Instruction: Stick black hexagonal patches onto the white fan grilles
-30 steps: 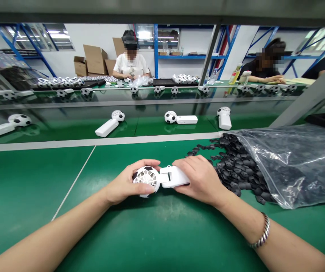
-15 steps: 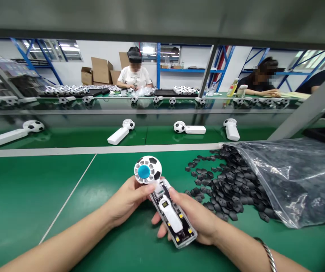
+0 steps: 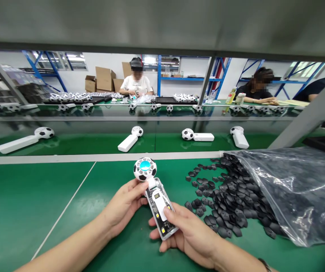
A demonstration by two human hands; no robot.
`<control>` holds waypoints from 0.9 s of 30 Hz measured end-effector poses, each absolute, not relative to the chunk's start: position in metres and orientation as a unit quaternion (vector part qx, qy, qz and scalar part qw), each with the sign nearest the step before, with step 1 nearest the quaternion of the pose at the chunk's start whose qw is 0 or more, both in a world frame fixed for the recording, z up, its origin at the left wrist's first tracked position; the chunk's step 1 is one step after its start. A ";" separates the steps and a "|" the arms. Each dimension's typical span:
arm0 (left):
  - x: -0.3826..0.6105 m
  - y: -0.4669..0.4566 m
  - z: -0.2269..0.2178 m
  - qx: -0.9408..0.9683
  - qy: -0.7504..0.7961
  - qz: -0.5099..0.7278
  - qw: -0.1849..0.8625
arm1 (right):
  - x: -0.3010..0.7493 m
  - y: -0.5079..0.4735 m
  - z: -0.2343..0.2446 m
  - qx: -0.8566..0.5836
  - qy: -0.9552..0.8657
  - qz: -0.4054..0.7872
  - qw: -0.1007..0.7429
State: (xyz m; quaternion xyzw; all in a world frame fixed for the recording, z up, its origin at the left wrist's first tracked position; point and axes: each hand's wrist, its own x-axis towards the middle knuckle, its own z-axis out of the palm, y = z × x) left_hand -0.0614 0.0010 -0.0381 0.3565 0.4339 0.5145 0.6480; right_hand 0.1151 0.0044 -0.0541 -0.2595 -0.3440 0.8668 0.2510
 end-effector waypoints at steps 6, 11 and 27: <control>-0.060 -0.001 -0.038 0.367 0.384 0.481 0.698 | 0.117 0.010 -0.059 -0.251 -0.327 0.877 0.247; -0.059 -0.001 -0.033 0.392 0.379 0.491 0.679 | 0.115 0.009 -0.060 -0.235 -0.341 0.876 0.246; -0.048 -0.016 -0.038 0.408 0.366 0.428 0.719 | 0.115 0.009 -0.053 -0.246 -0.351 0.877 0.219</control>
